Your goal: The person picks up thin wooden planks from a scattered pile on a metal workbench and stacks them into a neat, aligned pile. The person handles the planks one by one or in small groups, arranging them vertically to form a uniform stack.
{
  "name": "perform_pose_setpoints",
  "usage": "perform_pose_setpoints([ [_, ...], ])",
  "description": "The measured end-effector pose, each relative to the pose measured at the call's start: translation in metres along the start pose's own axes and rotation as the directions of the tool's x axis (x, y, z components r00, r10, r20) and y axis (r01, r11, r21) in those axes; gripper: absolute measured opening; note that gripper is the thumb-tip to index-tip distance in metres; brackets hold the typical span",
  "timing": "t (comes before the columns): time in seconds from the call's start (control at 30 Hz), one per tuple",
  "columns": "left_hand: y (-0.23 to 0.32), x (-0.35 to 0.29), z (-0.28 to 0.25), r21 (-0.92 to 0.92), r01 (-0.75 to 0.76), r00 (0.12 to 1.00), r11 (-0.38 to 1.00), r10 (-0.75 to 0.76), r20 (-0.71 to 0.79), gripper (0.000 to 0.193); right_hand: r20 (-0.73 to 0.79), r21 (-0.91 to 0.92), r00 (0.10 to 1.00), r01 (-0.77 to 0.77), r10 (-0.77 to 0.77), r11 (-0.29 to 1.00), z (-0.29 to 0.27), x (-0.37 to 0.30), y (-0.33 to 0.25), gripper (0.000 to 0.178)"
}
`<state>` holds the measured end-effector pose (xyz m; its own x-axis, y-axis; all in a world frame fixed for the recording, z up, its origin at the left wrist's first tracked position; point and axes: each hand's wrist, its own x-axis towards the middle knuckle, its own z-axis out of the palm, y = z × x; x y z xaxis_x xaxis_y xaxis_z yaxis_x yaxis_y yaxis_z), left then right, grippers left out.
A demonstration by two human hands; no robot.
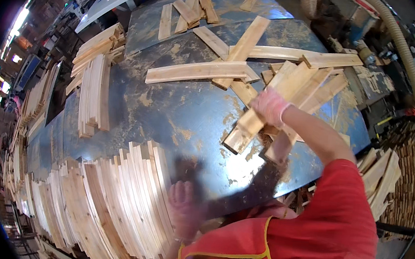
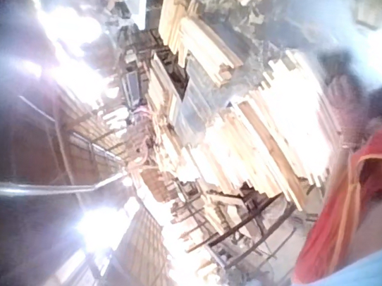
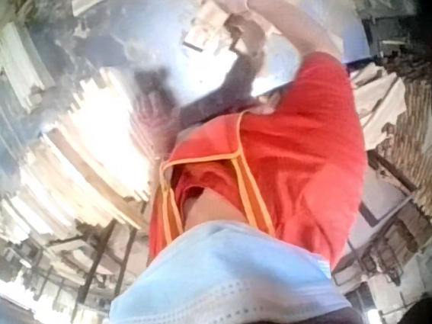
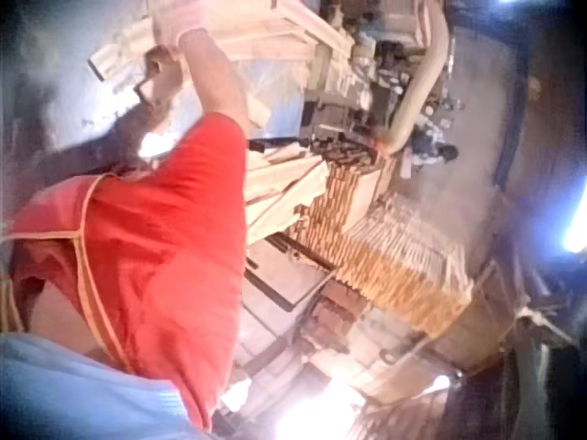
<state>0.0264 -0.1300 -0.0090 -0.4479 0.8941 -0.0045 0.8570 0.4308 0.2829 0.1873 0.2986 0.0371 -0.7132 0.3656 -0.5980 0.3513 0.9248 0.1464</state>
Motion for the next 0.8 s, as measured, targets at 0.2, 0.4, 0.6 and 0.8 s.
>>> perform_pose_setpoints([
  [0.2,0.090,0.079,0.048,-0.072,-0.175,0.980,0.982,0.181,0.086,0.110,-0.247,0.279,0.855,0.514,-0.456,0.811,-0.049,0.044,-0.035,0.078],
  [0.4,0.101,0.084,0.099,-0.100,-0.076,0.993,0.992,0.085,0.085,0.082,-0.787,0.270,0.558,-0.071,0.262,0.960,-0.051,0.199,0.052,0.063],
  [0.6,0.051,0.022,0.054,-0.586,0.468,0.883,0.661,-0.373,0.285,0.078,-0.367,0.785,0.925,0.248,0.104,0.568,-0.067,0.164,0.075,0.084],
  [0.8,0.001,-0.019,0.020,-0.807,0.588,0.744,-0.064,-0.349,0.570,0.083,-0.133,0.980,0.967,0.097,-0.215,-0.173,0.014,0.048,-0.065,0.094],
])
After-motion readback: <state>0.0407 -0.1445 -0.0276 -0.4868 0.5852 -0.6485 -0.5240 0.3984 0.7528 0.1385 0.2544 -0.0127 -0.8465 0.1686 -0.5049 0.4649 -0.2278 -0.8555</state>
